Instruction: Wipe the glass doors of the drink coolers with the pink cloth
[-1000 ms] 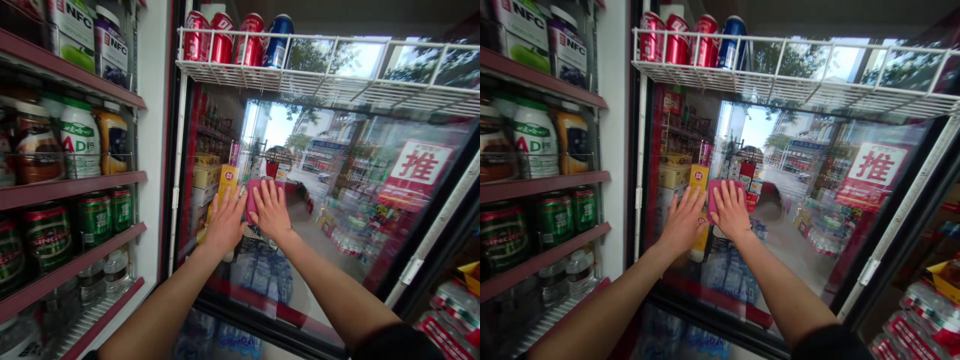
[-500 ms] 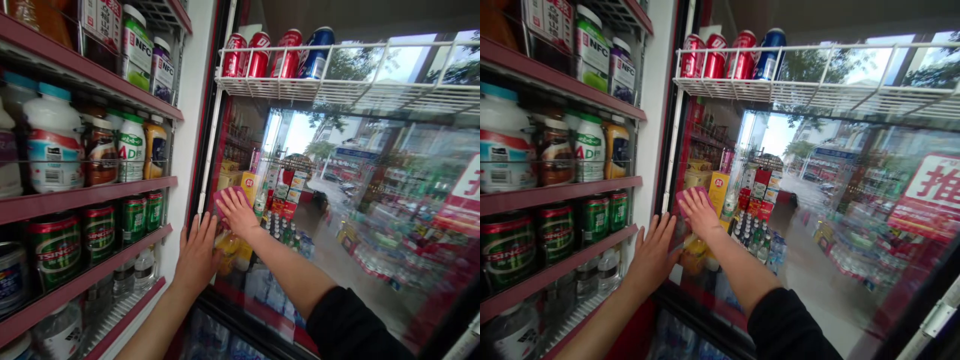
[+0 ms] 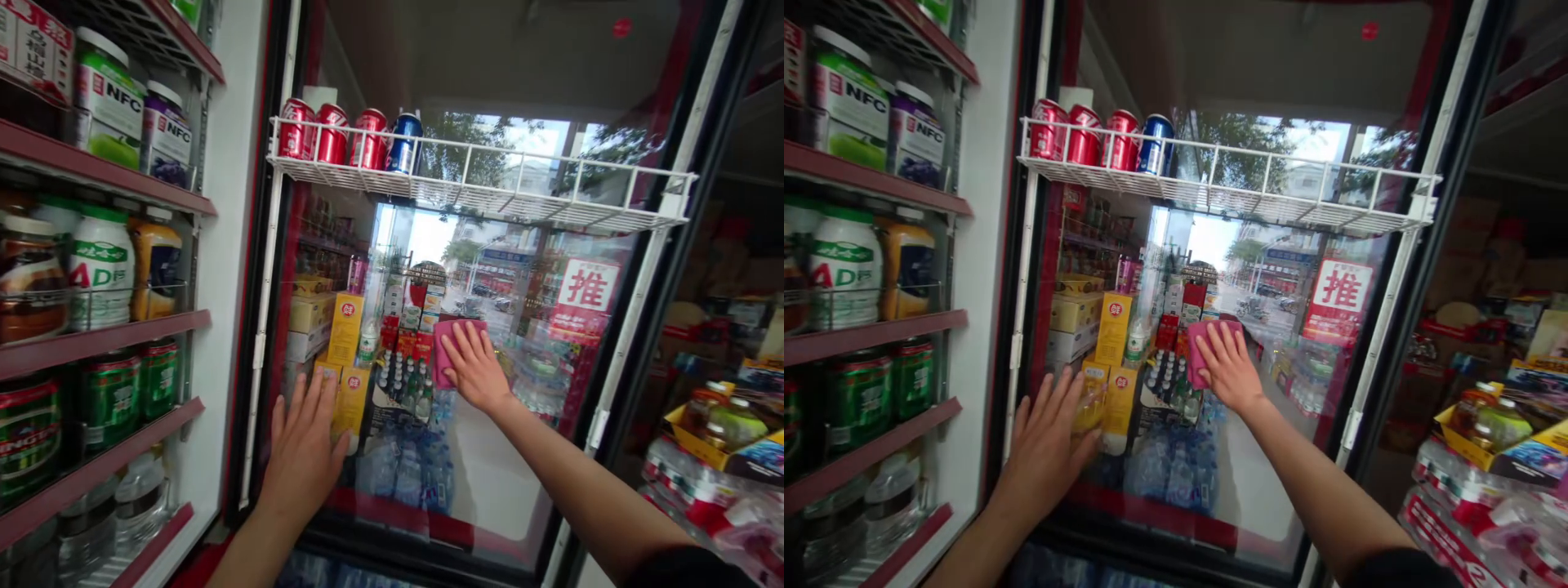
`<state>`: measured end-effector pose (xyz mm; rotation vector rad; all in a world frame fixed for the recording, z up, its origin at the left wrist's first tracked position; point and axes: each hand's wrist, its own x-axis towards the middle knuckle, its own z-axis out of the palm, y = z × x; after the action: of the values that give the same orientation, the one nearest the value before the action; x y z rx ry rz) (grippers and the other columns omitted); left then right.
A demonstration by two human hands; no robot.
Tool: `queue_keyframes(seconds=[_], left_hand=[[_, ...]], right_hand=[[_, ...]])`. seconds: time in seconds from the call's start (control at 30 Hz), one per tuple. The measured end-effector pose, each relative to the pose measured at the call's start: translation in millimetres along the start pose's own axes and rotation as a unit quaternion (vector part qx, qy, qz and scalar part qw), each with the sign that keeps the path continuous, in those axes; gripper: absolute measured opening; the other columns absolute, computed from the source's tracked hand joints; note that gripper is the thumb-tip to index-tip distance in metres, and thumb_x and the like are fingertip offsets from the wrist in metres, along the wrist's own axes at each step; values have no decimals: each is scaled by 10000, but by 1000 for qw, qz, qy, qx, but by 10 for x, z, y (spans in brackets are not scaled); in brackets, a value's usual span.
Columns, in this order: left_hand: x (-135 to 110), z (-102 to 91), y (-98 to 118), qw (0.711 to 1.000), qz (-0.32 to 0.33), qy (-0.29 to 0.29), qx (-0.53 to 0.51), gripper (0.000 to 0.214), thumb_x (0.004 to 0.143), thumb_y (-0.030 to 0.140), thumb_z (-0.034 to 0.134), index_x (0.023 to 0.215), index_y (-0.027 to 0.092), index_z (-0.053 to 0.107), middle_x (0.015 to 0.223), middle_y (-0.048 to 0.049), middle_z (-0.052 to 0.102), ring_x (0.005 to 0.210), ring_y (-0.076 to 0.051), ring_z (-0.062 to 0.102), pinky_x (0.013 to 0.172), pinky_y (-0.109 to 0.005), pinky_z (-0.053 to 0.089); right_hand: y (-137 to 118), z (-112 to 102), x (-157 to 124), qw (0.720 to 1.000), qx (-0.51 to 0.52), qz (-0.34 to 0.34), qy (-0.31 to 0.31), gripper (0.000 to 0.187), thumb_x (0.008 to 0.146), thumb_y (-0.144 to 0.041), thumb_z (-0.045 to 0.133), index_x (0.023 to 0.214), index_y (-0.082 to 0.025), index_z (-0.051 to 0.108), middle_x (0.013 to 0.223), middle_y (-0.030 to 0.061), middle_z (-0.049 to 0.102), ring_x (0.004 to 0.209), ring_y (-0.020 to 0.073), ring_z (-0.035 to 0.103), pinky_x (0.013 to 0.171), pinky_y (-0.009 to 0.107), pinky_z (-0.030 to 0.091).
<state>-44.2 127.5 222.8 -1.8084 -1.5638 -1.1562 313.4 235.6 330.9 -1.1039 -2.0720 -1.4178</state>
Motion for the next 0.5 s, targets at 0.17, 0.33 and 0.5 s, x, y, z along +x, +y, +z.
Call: queue_keyframes(seconds=[0.17,0.33,0.5], left_hand=[[99,67,336,999,28,11,-19,790,1026,323,551,1746,187,258,1798,-147,378,1691,-395,309,1330,-684,335],[130,156,514,999,31,14,-41,801,1039,361,541,1753,191,220,1807,-138,366,1691,-396,310,1323,-690,343],[147,258,536,998,28,20,-59,811,1038,356,553,1757,212,205,1808,-133,365,1695,-385,304,1329,-670,339]], right_hand=[[688,-138,-607,996,-48,71,15,852,1028,-466,672,1744,-170,317,1850,226,173,1726,450,161,1346,706,273],[872,-310,-733,995,-65,76,9,900,1072,-394,582,1788,-190,76,1867,211,9,1732,451,125,1334,719,296],[613,-297,-392,990,-64,129,14,978,1069,-473,567,1781,-142,-18,1858,248,-59,1727,490,86,1324,733,284]])
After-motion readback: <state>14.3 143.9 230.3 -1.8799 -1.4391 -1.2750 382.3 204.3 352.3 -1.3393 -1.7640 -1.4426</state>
